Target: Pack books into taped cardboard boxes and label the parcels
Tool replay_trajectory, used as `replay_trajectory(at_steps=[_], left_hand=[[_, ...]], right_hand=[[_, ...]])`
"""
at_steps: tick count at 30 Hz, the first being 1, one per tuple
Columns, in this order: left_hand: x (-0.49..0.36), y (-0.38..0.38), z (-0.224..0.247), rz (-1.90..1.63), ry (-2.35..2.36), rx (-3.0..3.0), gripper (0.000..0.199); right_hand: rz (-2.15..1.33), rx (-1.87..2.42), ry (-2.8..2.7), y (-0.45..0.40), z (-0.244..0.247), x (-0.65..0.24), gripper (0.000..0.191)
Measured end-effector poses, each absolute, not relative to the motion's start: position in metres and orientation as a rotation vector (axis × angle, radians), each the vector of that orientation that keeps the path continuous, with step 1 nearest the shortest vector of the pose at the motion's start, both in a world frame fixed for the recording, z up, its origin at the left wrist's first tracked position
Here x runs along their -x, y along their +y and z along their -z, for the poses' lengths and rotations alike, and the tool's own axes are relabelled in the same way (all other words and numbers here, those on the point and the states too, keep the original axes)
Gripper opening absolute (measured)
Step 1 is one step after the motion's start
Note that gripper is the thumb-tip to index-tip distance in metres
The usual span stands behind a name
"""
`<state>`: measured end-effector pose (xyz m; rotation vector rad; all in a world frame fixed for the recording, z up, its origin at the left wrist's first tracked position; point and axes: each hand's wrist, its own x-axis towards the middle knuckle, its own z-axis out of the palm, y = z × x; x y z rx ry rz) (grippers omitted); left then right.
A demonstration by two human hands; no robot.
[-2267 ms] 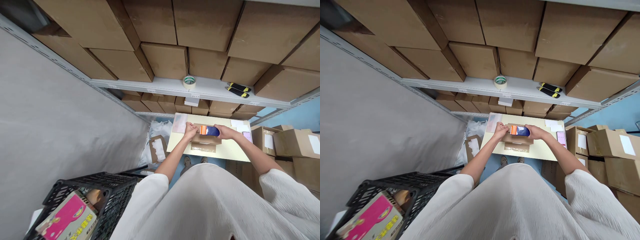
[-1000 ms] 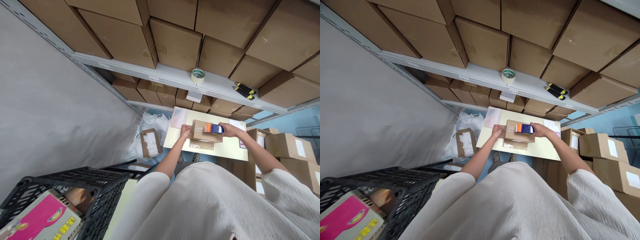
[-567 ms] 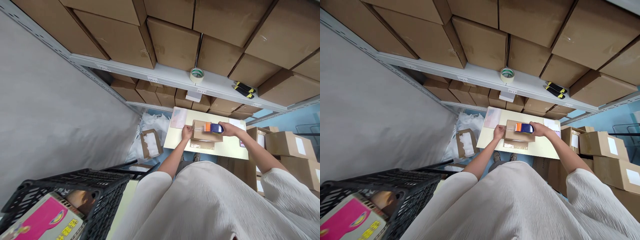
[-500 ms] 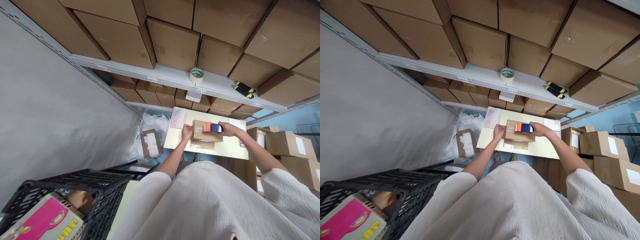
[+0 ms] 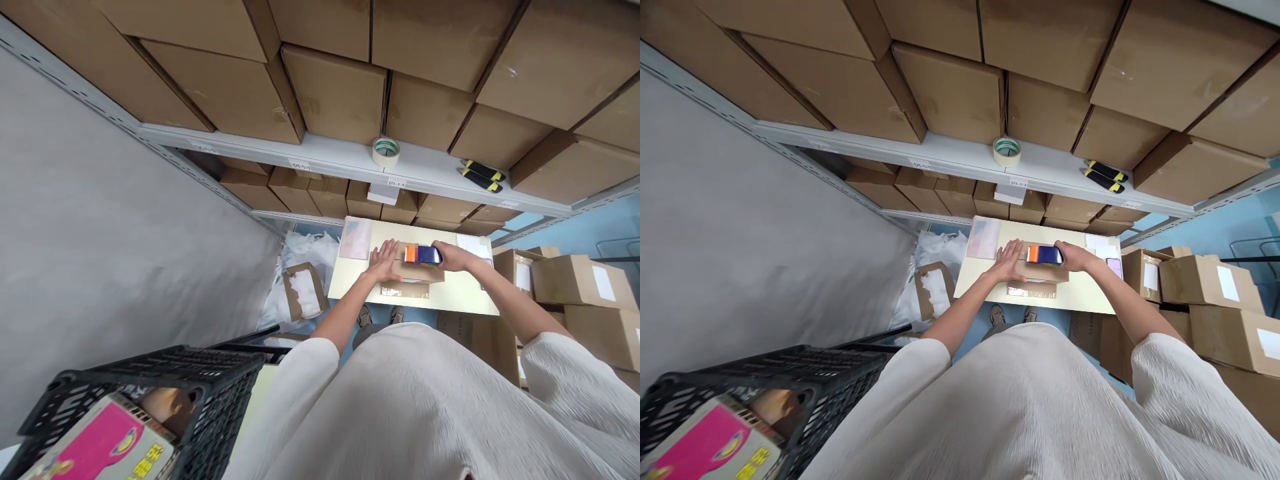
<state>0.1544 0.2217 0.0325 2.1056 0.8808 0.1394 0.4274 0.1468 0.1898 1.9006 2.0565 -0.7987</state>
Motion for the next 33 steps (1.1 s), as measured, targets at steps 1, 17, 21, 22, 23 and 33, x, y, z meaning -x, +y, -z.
replay_trajectory(at_steps=[1, 17, 21, 22, 23, 33], left_hand=[[-0.154, 0.223, -0.031, -0.118, 0.885, -2.126, 0.153], [-0.160, 0.230, -0.024, 0.055, 0.961, -2.164, 0.150], [-0.159, 0.232, -0.023, 0.059, 0.974, -2.154, 0.151], [-0.158, 0.232, -0.023, 0.053, 0.971, -2.156, 0.150], [-0.158, 0.232, -0.023, 0.048, 0.968, -2.159, 0.149], [-0.155, 0.233, -0.024, 0.029, 0.991, -2.147, 0.147]], right_hand=[[0.780, -1.902, 2.078, 0.145, -0.191, -0.427, 0.041], [0.653, -1.756, 2.008, 0.143, -0.191, -0.432, 0.040], [0.646, -1.734, 2.025, 0.137, -0.192, -0.450, 0.037], [0.641, -1.738, 2.024, 0.134, -0.192, -0.459, 0.036], [0.632, -1.744, 2.016, 0.130, -0.192, -0.469, 0.036], [0.578, -1.806, 1.951, 0.084, -0.181, -0.558, 0.041]])
